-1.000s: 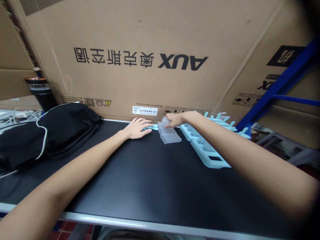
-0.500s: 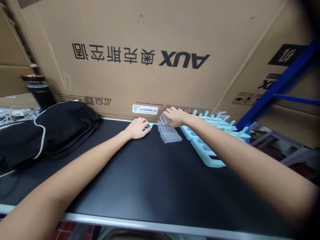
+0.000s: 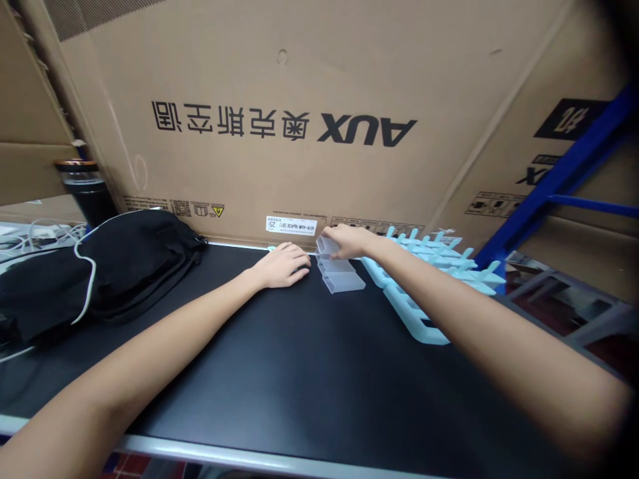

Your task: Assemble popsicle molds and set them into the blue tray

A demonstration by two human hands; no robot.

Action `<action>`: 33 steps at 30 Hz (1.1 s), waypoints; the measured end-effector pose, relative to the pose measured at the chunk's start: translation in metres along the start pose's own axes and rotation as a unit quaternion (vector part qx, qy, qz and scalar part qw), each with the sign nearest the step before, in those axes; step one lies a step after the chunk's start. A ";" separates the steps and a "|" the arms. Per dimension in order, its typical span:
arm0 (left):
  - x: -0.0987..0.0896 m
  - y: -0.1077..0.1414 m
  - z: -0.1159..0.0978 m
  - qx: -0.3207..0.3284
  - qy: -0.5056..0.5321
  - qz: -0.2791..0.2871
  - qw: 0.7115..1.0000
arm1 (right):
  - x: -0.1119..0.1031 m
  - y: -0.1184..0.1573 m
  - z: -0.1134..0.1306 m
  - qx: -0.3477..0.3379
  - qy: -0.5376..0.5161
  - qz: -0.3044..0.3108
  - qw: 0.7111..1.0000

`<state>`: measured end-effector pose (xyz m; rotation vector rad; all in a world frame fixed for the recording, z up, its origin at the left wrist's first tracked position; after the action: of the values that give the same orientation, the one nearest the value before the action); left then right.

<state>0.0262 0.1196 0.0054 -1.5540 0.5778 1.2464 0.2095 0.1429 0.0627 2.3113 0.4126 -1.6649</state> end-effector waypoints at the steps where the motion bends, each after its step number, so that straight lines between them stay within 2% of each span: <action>1: 0.000 -0.001 -0.004 0.020 -0.006 0.013 1.000 | -0.001 0.000 -0.001 0.004 0.004 0.012 1.000; 3: 0.002 -0.004 -0.010 0.039 -0.019 0.032 0.999 | -0.004 -0.001 -0.002 0.011 0.006 0.041 0.999; 7: 0.006 -0.007 -0.014 0.024 -0.027 0.051 0.998 | -0.008 -0.002 -0.002 0.012 -0.002 0.075 0.997; 22: 0.016 -0.013 -0.009 0.019 -0.047 0.117 0.992 | -0.005 -0.008 0.009 0.012 0.096 0.053 0.994; 27: 0.019 -0.018 -0.006 0.020 -0.038 0.121 0.992 | -0.016 -0.005 0.012 0.020 0.092 0.076 0.993; 29: 0.021 -0.018 -0.005 0.016 -0.029 0.124 0.992 | -0.027 0.006 0.016 0.021 0.081 0.053 0.995; 33: 0.020 -0.019 -0.005 0.009 -0.012 0.122 0.992 | -0.045 0.051 0.031 -0.009 0.033 -0.066 0.997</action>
<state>0.0513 0.1270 -0.0055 -1.4845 0.7788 1.4357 0.1883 0.0808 0.0985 2.3768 0.6043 -1.6382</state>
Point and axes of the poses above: each hand's wrist, its own y-axis away from the middle knuckle, its own x-axis out of the palm, z = x × y, the point moved 4 cm from there along -y, towards the middle knuckle, and after that the axes turned 3 degrees about -x, right-handed, at the moved point
